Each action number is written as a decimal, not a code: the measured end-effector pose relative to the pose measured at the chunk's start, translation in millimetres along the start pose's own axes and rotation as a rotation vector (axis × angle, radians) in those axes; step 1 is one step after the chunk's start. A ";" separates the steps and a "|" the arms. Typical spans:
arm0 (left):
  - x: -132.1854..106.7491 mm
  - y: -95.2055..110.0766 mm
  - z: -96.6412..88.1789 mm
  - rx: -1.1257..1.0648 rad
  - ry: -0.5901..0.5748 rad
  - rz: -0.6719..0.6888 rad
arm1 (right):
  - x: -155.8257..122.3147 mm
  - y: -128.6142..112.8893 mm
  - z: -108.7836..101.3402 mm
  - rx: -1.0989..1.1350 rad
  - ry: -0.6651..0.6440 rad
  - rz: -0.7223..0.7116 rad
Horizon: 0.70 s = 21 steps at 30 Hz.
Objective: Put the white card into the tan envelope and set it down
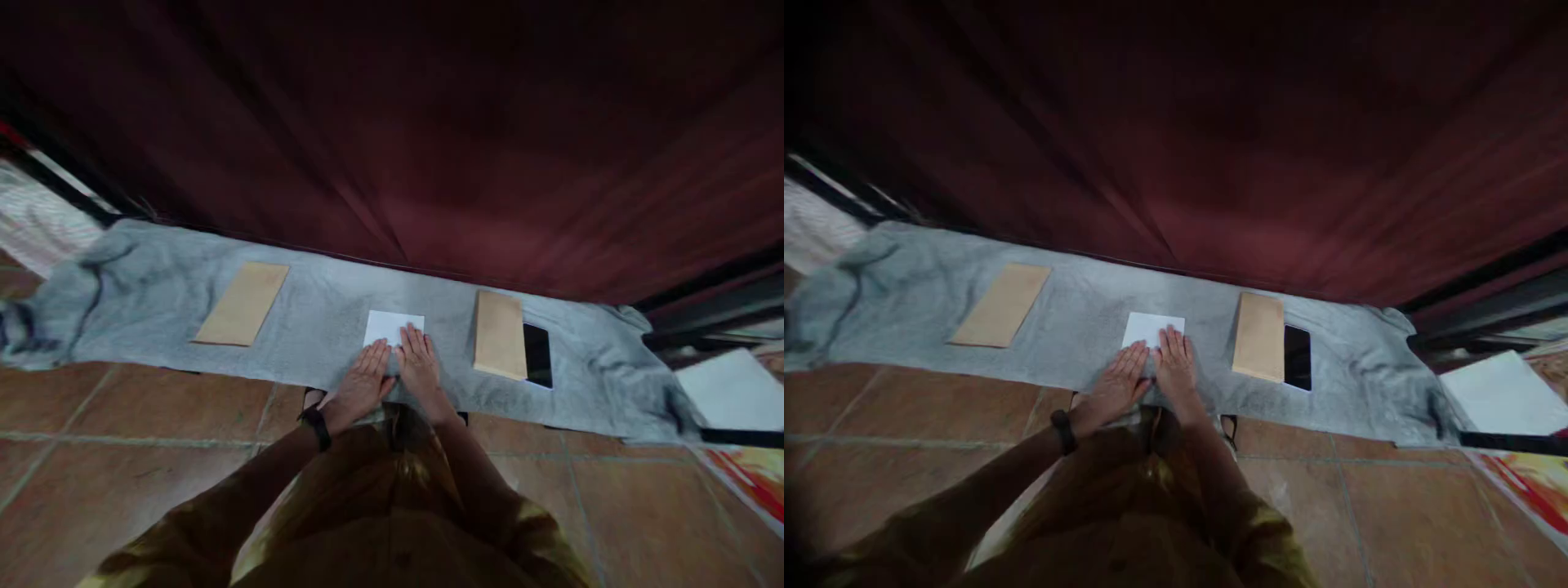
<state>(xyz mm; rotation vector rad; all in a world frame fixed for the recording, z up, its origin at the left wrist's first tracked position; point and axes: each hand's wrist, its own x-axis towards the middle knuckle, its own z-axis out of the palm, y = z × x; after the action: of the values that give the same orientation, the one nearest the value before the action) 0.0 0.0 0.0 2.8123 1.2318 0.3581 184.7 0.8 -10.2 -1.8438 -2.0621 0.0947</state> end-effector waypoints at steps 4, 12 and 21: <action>-8.1 -14.0 1.9 0.000 0.026 -0.064 | -0.6 3.2 0.6 -0.011 0.027 0.079; -15.5 -27.7 -3.1 0.032 0.032 -0.126 | -5.8 14.0 -2.2 -0.037 0.048 0.181; 40.8 1.9 -8.1 -0.033 0.084 -0.113 | -6.1 11.7 -5.9 -0.033 0.076 0.188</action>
<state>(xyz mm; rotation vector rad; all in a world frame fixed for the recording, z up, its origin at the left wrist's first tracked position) 26.2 28.1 15.9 2.7112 1.3807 0.4892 198.1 -4.6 -9.6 -2.0256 -1.8472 0.0393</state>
